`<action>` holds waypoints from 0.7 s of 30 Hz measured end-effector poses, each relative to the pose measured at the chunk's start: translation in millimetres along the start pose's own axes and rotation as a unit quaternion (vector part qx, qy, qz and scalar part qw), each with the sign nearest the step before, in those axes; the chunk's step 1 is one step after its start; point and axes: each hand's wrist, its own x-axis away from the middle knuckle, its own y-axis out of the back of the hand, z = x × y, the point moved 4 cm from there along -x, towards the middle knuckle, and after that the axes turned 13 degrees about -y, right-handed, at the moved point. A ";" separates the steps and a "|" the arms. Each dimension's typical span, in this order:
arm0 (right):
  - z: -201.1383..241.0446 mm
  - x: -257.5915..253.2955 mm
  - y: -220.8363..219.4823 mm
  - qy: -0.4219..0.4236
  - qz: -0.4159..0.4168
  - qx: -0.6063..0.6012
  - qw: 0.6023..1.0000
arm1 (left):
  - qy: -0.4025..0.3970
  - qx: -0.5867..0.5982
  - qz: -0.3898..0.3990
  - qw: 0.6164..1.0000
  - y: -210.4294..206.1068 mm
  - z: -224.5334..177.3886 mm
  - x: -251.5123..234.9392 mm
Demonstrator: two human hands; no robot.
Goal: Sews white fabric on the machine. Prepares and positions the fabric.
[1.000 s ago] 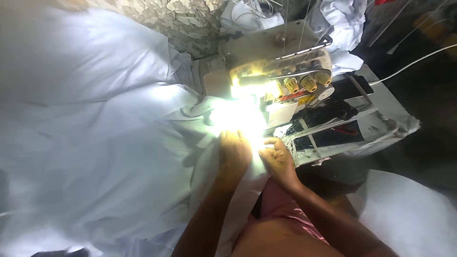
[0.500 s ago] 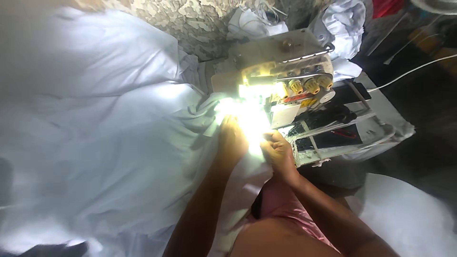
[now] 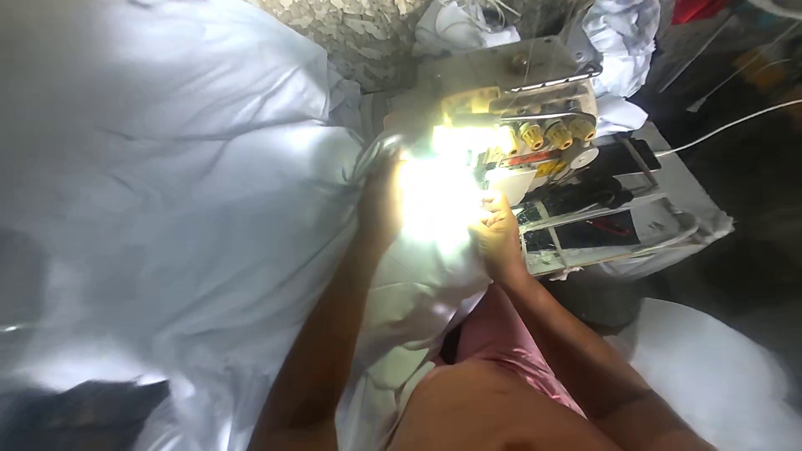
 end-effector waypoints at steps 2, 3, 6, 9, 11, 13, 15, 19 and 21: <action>-6.1 7.1 4.9 -0.014 0.026 0.001 1.000 | 0.019 -0.047 -0.033 0.998 33.5 13.2 37.7; -8.5 16.9 9.6 -0.019 0.045 0.029 0.998 | 0.050 -0.086 -0.051 0.994 54.8 22.9 63.8; -25.2 43.7 23.2 -0.055 0.120 0.073 0.989 | 0.240 -0.234 -0.150 0.930 125.6 56.2 165.0; -47.4 57.1 36.2 -0.100 0.173 0.066 0.978 | 0.438 -0.219 -0.311 0.815 166.1 68.2 262.1; -62.5 64.0 43.6 -0.134 0.182 0.033 0.974 | 0.523 -0.085 -0.386 0.755 161.3 64.9 303.8; -76.4 71.1 47.6 -0.179 0.173 -0.004 0.968 | 0.571 0.016 -0.377 0.729 146.7 63.5 339.8; -83.3 76.4 50.8 -0.214 0.156 -0.021 0.964 | 0.578 0.047 -0.314 0.752 137.1 58.1 363.0; -90.3 82.9 55.8 -0.222 0.148 -0.036 0.963 | 0.585 -0.024 -0.142 0.798 151.2 32.4 372.9; -89.0 84.8 54.6 -0.221 0.151 -0.045 0.962 | 0.588 -0.064 -0.057 0.804 176.3 20.9 369.3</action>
